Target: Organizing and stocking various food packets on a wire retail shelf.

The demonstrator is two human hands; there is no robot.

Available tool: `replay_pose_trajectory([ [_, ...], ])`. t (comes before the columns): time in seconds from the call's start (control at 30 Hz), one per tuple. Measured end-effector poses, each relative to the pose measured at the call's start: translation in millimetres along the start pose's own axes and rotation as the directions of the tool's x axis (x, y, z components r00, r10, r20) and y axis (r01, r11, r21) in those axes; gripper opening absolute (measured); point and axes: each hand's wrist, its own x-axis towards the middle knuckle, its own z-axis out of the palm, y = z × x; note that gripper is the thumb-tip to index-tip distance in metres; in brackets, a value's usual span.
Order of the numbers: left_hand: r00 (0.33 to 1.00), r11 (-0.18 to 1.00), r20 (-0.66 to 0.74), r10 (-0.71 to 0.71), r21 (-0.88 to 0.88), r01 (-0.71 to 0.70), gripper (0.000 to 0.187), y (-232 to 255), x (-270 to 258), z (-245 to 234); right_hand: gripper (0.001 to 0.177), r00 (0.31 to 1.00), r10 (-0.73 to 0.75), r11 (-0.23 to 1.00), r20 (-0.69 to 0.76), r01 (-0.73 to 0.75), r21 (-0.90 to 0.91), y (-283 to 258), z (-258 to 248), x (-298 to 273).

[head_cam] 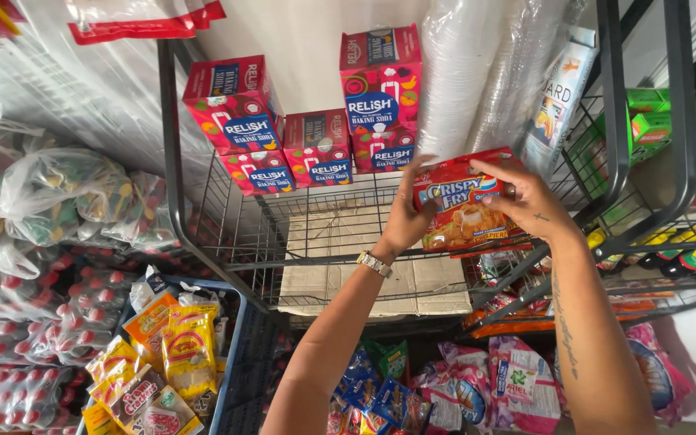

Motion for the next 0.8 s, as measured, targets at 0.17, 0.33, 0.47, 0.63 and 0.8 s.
replay_pose_trajectory([
  [0.17, 0.997, 0.960, 0.028, -0.068, 0.273, 0.058, 0.029, -61, 5, -29, 0.055, 0.997, 0.082, 0.994, -0.013, -0.081, 0.072, 5, -3, 5],
  [0.33, 0.984, 0.877, 0.085, 0.156, 0.446, -0.178, 0.045, -29, 30, -46, 0.043, 0.989, 0.109, 0.994, -0.104, -0.110, -0.001, -6, -6, 22],
  [0.47, 0.981, 0.832, 0.068, 0.182, 0.520, -0.191, 0.041, 28, 58, -60, 0.032, 0.990, 0.006, 1.000, -0.142, -0.002, 0.026, -36, -2, 49],
  [0.63, 0.923, 0.702, 0.095, 0.374, 0.621, -0.348, 0.036, 127, 105, -65, 0.027, 0.947, -0.261, 0.964, -0.186, 0.245, -0.105, -99, -13, 103],
  [0.8, 0.792, 0.546, 0.161, 0.589, 0.644, -0.536, 0.028, 212, 170, -67, 0.038, 0.727, -0.652, 0.739, -0.218, 0.544, -0.397, -171, -36, 159],
])
